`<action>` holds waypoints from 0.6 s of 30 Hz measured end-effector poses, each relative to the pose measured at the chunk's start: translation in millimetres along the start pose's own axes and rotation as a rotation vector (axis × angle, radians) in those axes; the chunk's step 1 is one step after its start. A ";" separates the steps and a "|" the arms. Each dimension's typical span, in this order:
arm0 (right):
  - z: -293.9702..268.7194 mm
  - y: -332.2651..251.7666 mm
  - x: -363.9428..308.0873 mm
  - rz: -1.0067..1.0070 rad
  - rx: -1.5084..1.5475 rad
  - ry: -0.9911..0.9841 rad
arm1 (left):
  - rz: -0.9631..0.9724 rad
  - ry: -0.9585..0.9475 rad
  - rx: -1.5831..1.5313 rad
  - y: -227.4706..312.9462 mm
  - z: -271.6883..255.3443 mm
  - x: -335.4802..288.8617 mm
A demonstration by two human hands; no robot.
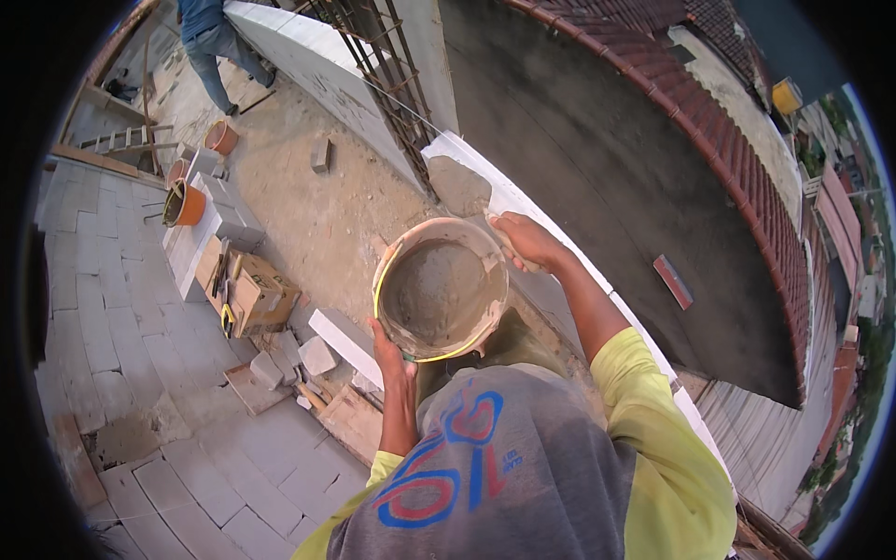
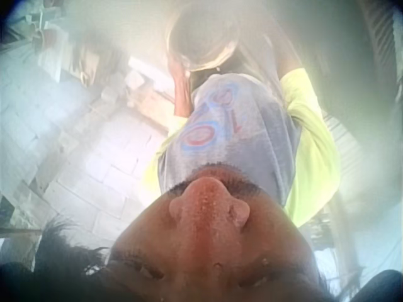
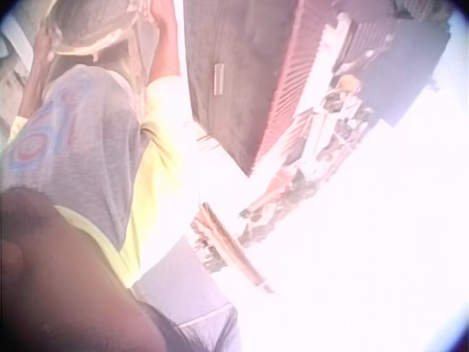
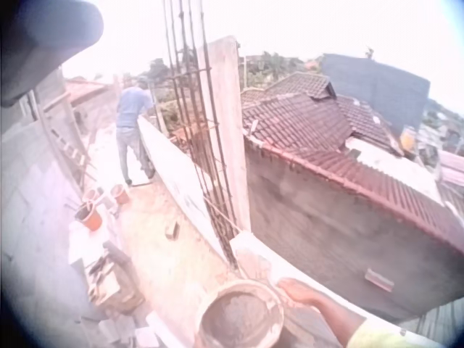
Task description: The person measures a white tile with a tape measure, applies mortar from a bucket using a trowel, and places the tile onto a wall. They use a hammer to tap the tile into position and adjust it with a string line for alignment.
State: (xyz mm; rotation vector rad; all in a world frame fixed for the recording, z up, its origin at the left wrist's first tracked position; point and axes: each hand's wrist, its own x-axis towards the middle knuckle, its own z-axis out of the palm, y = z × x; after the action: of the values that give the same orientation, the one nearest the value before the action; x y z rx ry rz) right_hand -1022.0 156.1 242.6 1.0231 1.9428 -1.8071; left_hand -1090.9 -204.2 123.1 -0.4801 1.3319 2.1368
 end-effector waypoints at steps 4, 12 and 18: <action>-8.3 -9.4 96.1 -0.078 -0.600 0.481 | -0.055 0.024 0.027 1.4 10.3 17.0; -18.1 55.0 38.4 -0.021 -0.850 0.538 | -0.127 0.190 0.137 18.6 -17.3 14.9; -10.5 120.4 -55.1 0.079 -0.791 0.603 | -0.112 0.172 0.180 34.6 -5.6 12.3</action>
State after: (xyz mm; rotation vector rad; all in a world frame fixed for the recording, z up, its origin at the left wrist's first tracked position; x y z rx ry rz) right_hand -900.4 144.7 190.5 1.3750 2.5551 -0.5544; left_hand -1122.3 -217.6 137.6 -0.6602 1.5381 1.8986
